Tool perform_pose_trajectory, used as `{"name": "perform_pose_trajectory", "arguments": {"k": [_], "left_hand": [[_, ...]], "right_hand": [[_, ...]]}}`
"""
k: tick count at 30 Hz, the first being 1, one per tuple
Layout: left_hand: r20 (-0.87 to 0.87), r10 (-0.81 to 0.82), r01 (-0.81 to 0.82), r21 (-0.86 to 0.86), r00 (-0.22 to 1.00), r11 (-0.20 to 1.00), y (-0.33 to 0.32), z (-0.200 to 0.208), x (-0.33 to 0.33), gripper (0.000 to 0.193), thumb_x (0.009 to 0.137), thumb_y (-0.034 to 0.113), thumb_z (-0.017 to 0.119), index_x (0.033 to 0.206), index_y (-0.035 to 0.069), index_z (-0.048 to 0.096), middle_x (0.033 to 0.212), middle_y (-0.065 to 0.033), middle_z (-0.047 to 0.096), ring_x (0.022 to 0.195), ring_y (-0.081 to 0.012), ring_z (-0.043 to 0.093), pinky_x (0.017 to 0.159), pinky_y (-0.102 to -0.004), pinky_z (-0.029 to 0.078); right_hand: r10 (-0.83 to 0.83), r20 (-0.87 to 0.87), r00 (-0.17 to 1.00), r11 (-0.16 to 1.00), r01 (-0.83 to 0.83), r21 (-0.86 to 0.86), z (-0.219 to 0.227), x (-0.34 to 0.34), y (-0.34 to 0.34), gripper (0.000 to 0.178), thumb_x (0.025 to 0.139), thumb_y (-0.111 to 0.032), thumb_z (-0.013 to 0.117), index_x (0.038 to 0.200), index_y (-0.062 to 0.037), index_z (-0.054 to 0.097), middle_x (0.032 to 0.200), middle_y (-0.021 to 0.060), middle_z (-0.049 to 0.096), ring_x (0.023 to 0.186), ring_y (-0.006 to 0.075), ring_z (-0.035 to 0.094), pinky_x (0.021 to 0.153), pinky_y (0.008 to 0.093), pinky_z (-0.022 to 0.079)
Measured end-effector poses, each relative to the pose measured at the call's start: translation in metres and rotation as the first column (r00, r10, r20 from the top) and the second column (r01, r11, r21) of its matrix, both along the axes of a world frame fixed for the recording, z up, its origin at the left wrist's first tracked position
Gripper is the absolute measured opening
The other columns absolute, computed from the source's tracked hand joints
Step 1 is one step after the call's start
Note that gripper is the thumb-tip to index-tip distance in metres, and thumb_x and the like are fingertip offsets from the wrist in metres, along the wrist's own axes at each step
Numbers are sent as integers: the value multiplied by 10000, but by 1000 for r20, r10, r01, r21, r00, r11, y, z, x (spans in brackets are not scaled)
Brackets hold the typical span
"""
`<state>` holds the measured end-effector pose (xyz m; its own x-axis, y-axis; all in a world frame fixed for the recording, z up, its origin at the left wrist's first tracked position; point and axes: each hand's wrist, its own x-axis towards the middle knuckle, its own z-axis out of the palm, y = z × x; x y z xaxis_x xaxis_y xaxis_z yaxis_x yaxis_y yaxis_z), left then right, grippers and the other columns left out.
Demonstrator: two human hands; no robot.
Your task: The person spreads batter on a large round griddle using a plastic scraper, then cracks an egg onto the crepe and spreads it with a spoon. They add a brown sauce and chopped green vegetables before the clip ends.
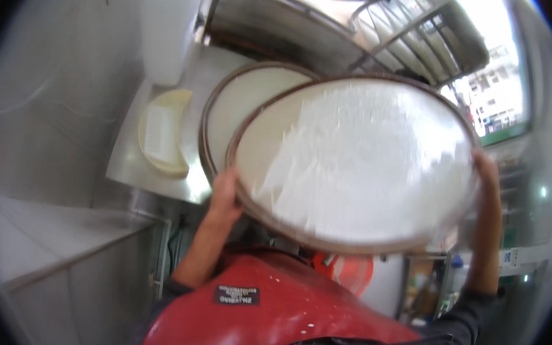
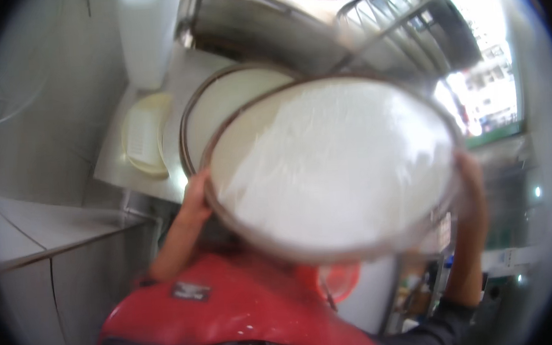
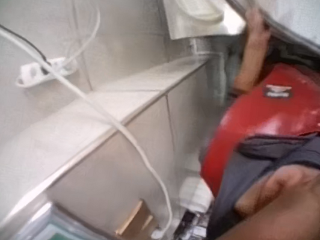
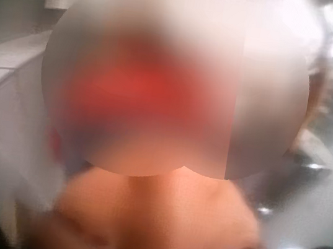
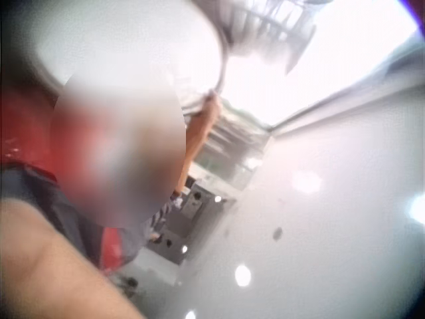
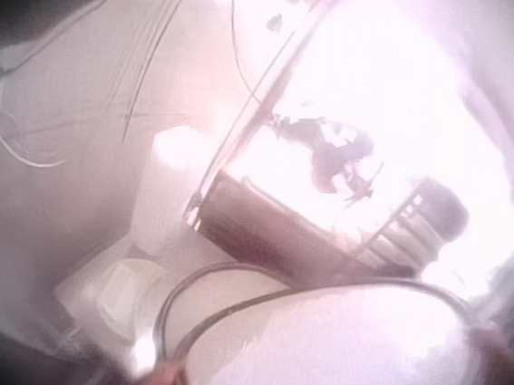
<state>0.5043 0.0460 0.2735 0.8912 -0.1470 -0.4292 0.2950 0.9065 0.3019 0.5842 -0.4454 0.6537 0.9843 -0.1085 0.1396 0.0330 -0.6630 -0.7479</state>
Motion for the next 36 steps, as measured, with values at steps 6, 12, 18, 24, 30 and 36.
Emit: {"name": "perform_pose_trajectory", "arguments": {"k": [6, 12, 18, 24, 30, 36], "left_hand": [[38, -72, 71, 36, 997, 997, 1, 25, -20, 378, 926, 245, 581, 1190, -26, 584, 1082, -104, 658, 970, -245, 633, 864, -359, 527], [-140, -227, 216, -94, 964, 972, -8, 56, -9, 475, 924, 175, 531, 1335, -56, 465, 1383, -148, 490, 1244, -206, 499, 1029, -319, 425], [-21, -73, 73, -2, 997, 997, -16, 33, 2, 427, 895, 138, 565, 1272, -56, 521, 1242, -134, 582, 1138, -228, 566, 968, -367, 470], [176, 134, -189, 345, 975, 919, 19, 76, 20, 298, 893, 115, 561, 1127, -64, 603, 1031, -123, 660, 947, -224, 647, 817, -355, 541], [383, -168, -295, 872, 909, 392, 50, 287, 89, 256, 932, 239, 571, 766, 50, 617, 630, 10, 568, 521, -82, 520, 487, -257, 406], [436, -423, -543, 822, 794, -173, -57, 408, 31, 345, 950, 274, 538, 1085, -43, 554, 811, -44, 600, 626, -104, 563, 563, -234, 466]], "right_hand": [[-168, 76, 983, 952, 182, -246, 35, -66, 56, 379, 932, -284, 571, 1177, 2, 613, 1098, 112, 617, 920, 173, 590, 799, 311, 476], [-46, -137, 990, 992, 29, -121, 56, -101, -5, 401, 925, -319, 545, 1140, 9, 627, 1006, 134, 644, 979, 223, 600, 907, 345, 460], [10, -164, 986, 1000, -10, 2, 44, 4, -93, 388, 905, -244, 521, 1202, -3, 588, 1122, 133, 617, 1062, 226, 567, 970, 342, 429], [2, 40, 999, 981, -10, 192, -79, -63, -96, 373, 923, -260, 533, 1146, 35, 582, 1087, 118, 625, 987, 176, 598, 898, 302, 469], [179, -348, 920, 79, 339, 937, -300, -105, -8, 331, 895, -134, 488, 1110, 90, 601, 1040, 193, 682, 976, 292, 659, 914, 402, 526], [564, -332, 756, -180, 505, 844, -441, -26, 84, 450, 1026, -314, 406, 1328, 13, 474, 1301, 186, 568, 1167, 339, 560, 1032, 495, 440]]}}
